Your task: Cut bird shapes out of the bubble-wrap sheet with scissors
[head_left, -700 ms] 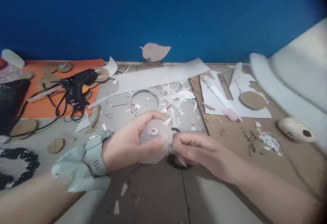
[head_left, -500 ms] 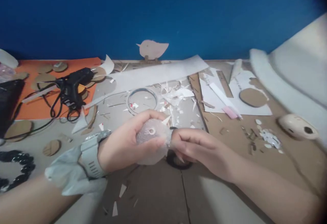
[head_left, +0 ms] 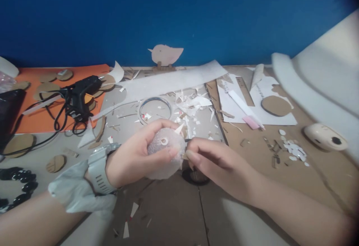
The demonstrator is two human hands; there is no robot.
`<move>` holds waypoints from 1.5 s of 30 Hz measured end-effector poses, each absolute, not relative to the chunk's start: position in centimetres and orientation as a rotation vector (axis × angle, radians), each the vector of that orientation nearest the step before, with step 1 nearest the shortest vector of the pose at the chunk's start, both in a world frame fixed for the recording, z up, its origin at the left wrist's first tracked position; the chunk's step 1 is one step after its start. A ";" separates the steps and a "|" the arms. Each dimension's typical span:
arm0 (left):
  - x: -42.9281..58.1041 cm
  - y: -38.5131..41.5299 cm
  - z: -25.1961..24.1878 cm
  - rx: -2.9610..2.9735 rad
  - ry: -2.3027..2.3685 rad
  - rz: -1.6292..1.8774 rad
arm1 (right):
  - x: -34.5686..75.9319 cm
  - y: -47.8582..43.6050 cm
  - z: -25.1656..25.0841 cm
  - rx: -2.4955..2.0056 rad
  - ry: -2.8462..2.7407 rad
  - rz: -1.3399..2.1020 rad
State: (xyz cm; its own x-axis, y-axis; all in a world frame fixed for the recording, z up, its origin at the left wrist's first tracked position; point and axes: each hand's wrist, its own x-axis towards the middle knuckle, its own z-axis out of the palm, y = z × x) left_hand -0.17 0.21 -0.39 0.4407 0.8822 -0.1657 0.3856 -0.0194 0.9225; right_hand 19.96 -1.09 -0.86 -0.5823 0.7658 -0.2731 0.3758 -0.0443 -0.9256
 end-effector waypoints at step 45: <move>0.1 -0.5 -0.2 1.490 1.053 0.623 | 19.9 -1.1 -0.9 -1.108 -1.716 1.902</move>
